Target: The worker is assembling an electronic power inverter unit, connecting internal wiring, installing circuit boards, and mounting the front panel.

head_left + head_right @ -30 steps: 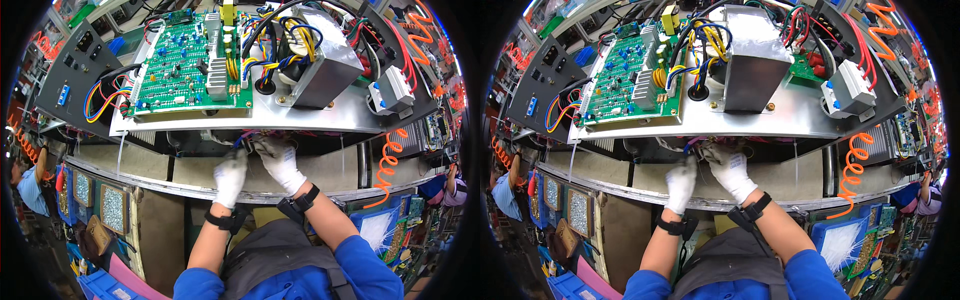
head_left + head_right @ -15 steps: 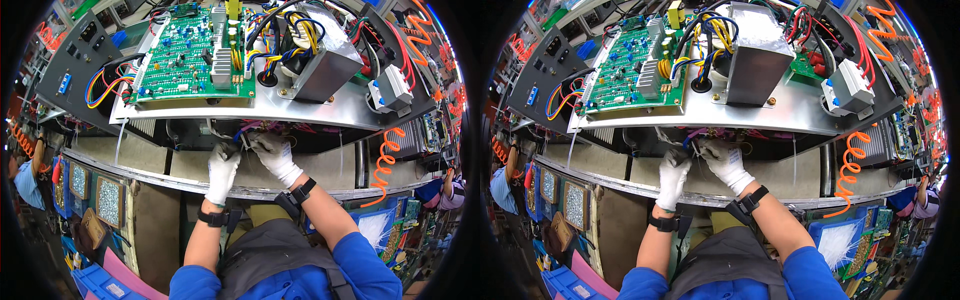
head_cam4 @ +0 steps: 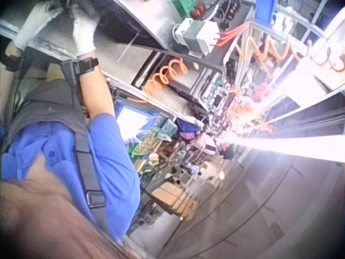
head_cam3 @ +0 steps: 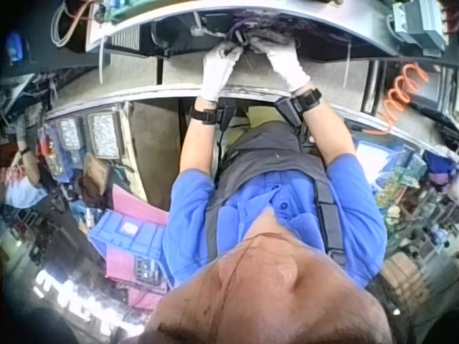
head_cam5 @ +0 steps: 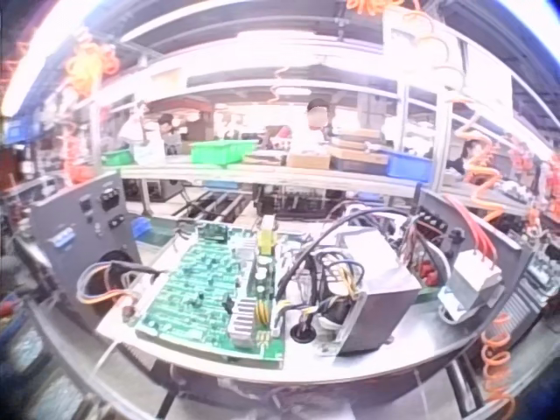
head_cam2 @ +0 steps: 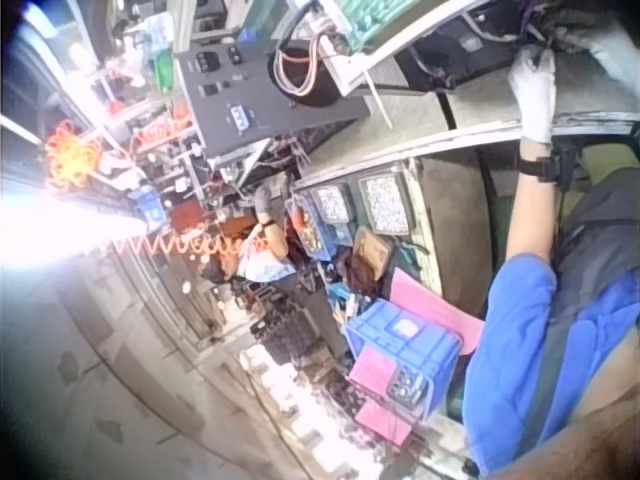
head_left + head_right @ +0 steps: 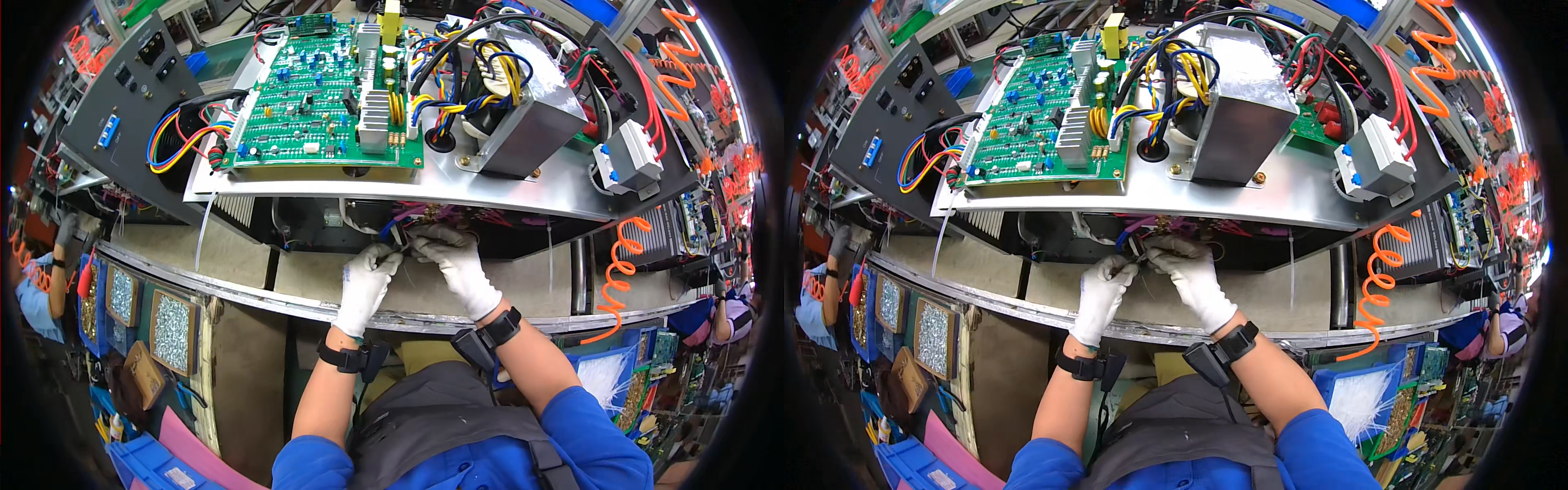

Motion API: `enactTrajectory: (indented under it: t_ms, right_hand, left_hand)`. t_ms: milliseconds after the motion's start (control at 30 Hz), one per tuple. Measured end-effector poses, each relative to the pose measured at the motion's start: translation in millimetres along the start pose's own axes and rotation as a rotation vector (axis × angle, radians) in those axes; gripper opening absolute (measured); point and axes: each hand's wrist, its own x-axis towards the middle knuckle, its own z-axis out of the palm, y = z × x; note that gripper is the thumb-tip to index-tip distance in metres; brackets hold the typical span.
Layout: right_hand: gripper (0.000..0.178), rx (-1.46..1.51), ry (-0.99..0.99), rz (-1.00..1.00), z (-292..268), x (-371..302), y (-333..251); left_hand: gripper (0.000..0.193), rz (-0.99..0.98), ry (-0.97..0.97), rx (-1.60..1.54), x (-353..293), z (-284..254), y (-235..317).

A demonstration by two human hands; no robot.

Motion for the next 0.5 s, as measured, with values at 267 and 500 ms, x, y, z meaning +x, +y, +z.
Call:
enactTrajectory:
  t_ms: [267, 500]
  right_hand:
    - [0.023, -0.204, -0.012, -0.051, 5, -1, -9]
    - [0.013, -0.482, 0.191, -0.258, 37, -22, -13]
  left_hand:
    - [0.016, 0.026, -0.054, 0.047, 1, 4, 9]
    - [0.012, 0.310, 0.191, 0.142, 1, 11, -3]
